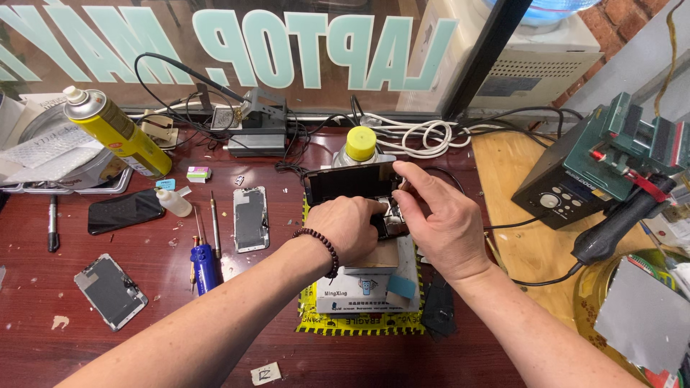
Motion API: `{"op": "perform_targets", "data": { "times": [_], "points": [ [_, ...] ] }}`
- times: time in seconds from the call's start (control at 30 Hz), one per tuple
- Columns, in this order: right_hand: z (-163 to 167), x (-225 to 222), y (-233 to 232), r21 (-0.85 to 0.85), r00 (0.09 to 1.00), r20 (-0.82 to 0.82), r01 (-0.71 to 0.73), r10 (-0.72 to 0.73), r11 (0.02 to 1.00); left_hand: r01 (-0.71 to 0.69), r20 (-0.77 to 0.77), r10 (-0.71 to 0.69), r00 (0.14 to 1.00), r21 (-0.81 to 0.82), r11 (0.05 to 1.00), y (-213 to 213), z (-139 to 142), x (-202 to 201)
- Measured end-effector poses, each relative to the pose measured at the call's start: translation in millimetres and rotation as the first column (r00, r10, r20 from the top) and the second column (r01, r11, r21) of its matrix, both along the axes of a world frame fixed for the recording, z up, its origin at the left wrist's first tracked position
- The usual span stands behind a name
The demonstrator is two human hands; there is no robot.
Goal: The person repairs a disassembled smartphone at a workbench, using a screwdriver and tweezers to work on internal components while holding the phone steady. They briefly reach for supplies from a parts tray and continue manipulating the phone's internals with the tools.
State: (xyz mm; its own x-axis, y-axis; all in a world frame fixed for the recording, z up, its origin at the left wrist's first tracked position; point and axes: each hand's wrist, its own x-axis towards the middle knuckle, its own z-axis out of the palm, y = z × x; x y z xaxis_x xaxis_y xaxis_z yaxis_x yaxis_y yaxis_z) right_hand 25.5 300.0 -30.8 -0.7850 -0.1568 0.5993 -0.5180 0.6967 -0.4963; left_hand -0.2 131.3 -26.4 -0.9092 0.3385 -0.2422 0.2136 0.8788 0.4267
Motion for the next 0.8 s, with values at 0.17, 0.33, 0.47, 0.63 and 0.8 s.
{"op": "perform_targets", "data": {
  "times": [0.17, 0.33, 0.47, 0.63, 0.8],
  "points": [
    [1.2, 0.8, -0.5, -0.025, 0.994, -0.092, -0.057, 0.054, 0.998, 0.008, -0.002, -0.008, 1.000, 0.003, 1.000, -0.9, 0.3, 0.7],
    [2.7, -2.9, 3.0, 0.064, 0.989, -0.146, -0.004, 0.013, 0.998, -0.013, -0.006, 0.013, 1.000, 0.020, 1.000, 0.2, -0.7, 0.8],
    [2.0, -4.0, 2.4, -0.037, 0.995, -0.081, -0.064, 0.060, 0.997, -0.005, 0.006, 0.005, 1.000, -0.001, 1.000, -1.1, -1.3, -0.5],
    [5.6, -7.0, 3.0, 0.101, 0.993, -0.115, 0.035, -0.023, 0.994, -0.014, 0.006, 0.014, 1.000, 0.016, 1.000, 0.3, -1.7, -0.6],
    [6.0, -4.1, -0.2, 0.023, 0.995, -0.090, -0.032, 0.034, 0.999, -0.018, 0.008, 0.017, 1.000, 0.015, 1.000, -0.3, -1.0, 0.0]
  ]
}}
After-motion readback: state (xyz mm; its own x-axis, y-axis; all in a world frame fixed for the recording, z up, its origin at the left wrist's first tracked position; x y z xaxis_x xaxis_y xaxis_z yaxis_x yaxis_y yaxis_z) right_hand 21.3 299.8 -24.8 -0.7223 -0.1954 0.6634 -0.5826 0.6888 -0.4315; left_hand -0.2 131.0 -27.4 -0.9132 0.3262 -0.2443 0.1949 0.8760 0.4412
